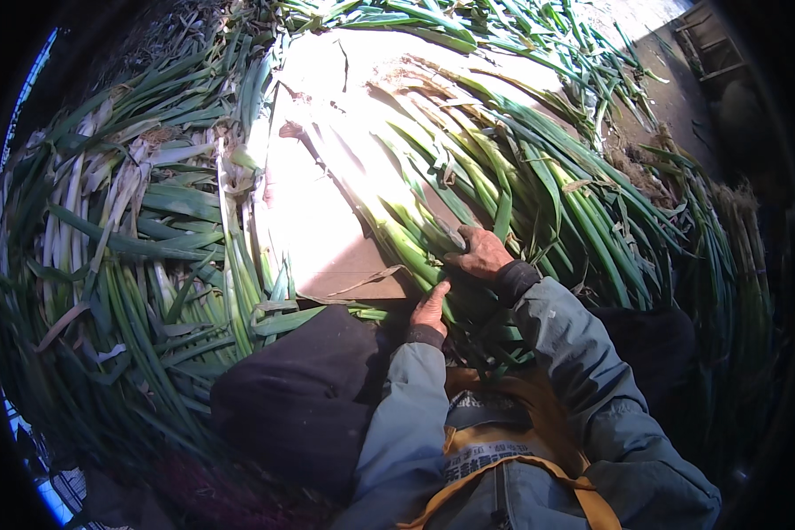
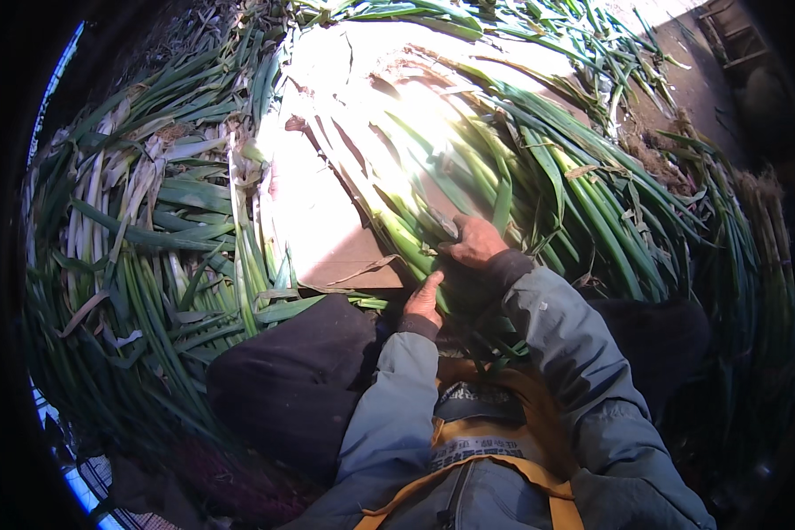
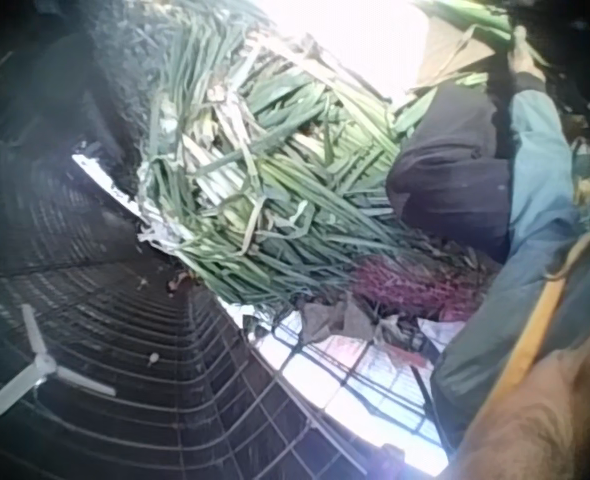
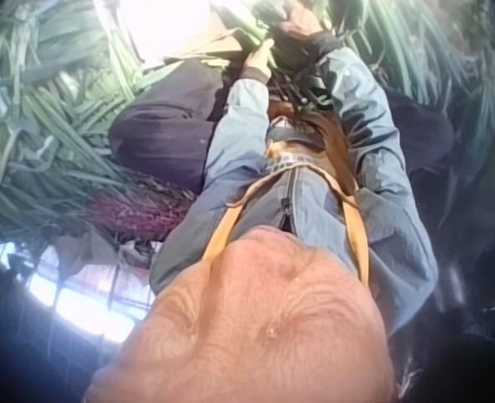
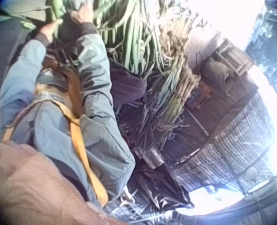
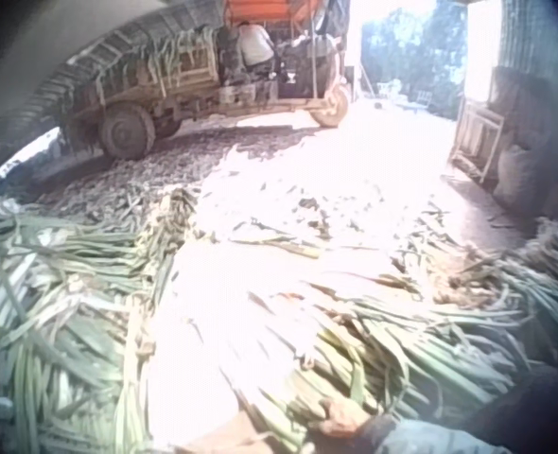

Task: The person sits on the ground and uses a knife to trim the ends of long green vegetables, likely scallions or leeks. They repeatedly pick up stalks, cut the tips, and place the trimmed pieces aside on a pile.

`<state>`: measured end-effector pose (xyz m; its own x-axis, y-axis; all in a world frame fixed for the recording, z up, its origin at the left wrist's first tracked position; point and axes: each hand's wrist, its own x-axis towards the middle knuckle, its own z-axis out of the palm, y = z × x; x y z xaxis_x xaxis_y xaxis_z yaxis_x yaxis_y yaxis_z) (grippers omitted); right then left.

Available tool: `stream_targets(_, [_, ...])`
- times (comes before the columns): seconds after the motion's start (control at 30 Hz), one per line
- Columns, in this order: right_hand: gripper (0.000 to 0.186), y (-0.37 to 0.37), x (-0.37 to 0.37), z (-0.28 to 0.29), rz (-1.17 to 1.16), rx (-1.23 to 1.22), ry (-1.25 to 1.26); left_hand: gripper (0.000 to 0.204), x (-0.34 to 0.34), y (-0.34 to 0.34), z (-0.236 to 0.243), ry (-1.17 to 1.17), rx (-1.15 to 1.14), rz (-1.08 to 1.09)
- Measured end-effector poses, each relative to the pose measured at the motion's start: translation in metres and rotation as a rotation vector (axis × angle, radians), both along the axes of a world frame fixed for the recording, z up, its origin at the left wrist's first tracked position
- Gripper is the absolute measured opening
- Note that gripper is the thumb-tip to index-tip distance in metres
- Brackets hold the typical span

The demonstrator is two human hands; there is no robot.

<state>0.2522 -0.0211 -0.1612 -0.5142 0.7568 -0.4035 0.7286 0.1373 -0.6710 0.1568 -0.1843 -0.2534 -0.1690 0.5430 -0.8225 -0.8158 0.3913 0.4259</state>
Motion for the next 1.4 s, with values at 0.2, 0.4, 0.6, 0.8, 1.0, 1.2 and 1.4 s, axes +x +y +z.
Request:
stream_targets(0.2, [0.044,0.017,0.012,0.021,-0.181,0.122,0.052,0.080,-0.067,0.038,0.083,0.670,-0.220,-1.140])
stream_targets(0.4, [0.037,-0.004,-0.008,0.028,-0.082,0.164,-0.047,0.063,-0.126,0.081,0.040,1.335,-0.110,-0.278])
stream_targets(0.6, [0.037,-0.002,-0.007,0.020,-0.017,0.090,0.048,0.062,-0.115,0.137,0.041,1.355,-0.475,-0.608])
stream_targets(0.8, [0.049,-0.009,-0.012,0.017,-0.037,-0.084,0.184,0.062,-0.140,0.122,0.000,1.379,-0.296,-0.561])
stream_targets(1.0, [0.053,-0.023,-0.008,0.017,-0.077,-0.158,0.244,0.097,-0.112,0.120,0.029,0.546,0.066,-0.088])
stream_targets(1.2, [0.050,-0.051,-0.002,0.024,-0.096,-0.288,0.376,0.107,-0.103,0.103,0.044,0.373,0.162,-0.012])
stream_targets(1.4, [0.047,-0.070,-0.001,0.021,-0.179,-0.338,0.460,0.094,-0.114,0.091,0.027,0.413,0.304,-0.077])
